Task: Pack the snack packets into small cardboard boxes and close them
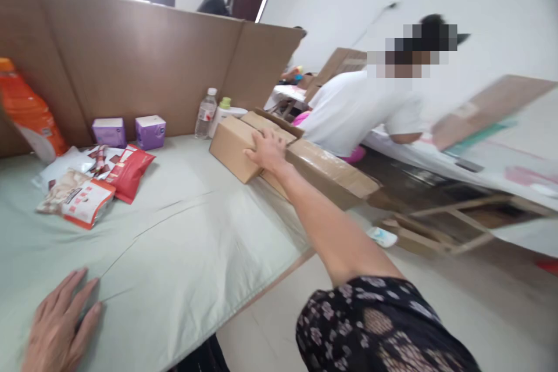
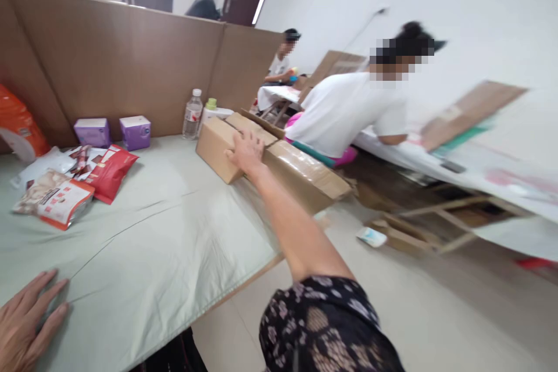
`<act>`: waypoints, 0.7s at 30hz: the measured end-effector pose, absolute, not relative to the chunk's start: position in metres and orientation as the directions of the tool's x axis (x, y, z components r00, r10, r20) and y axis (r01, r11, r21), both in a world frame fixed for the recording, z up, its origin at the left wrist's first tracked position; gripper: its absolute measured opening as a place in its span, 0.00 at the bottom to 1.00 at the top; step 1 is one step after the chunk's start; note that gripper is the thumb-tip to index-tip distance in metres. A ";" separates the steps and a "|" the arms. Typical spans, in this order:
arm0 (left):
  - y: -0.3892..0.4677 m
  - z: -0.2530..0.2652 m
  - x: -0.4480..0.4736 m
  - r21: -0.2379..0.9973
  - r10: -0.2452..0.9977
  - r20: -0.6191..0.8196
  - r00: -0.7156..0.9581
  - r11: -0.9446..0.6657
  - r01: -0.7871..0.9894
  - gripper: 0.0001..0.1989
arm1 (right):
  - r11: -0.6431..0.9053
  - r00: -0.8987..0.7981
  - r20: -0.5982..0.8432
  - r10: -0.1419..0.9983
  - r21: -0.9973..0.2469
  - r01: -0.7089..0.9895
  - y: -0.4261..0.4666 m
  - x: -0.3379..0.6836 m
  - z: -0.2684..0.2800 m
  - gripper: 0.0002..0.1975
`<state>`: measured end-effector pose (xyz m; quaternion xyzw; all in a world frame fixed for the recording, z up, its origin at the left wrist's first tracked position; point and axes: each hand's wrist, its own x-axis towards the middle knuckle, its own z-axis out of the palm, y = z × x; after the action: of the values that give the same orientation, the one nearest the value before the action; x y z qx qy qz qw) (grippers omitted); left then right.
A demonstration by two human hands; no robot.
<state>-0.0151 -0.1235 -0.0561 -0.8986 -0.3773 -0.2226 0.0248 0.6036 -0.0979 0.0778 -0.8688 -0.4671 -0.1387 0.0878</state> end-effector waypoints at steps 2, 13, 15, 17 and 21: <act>-0.133 -0.049 -0.008 0.132 0.688 0.415 0.596 -0.693 0.708 0.21 | -0.490 0.444 0.455 0.772 -0.018 0.871 -0.103 0.578 0.066 0.30; -0.177 -0.012 0.008 0.262 0.782 0.099 0.615 -0.617 0.742 0.22 | 0.317 -0.270 0.203 0.941 -0.254 0.914 -0.088 0.318 -0.033 0.19; -0.183 -0.006 -0.004 0.283 0.755 0.082 0.651 -0.644 0.711 0.24 | 0.396 -0.352 0.191 0.916 -0.306 0.866 -0.091 0.280 -0.045 0.21; -0.184 0.001 -0.023 0.344 0.740 0.094 0.666 -0.652 0.676 0.22 | 0.461 -0.407 0.222 0.886 -0.324 0.826 -0.098 0.256 -0.053 0.22; -0.154 0.018 -0.077 0.414 0.838 0.197 0.509 -0.542 0.732 0.16 | 0.527 -0.447 0.290 0.846 -0.329 0.784 -0.111 0.244 -0.064 0.23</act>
<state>-0.0772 -0.1535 0.0177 -0.8572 -0.4579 -0.1897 -0.1399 0.2440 -0.1108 -0.0642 -0.4807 -0.8475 0.0733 0.2127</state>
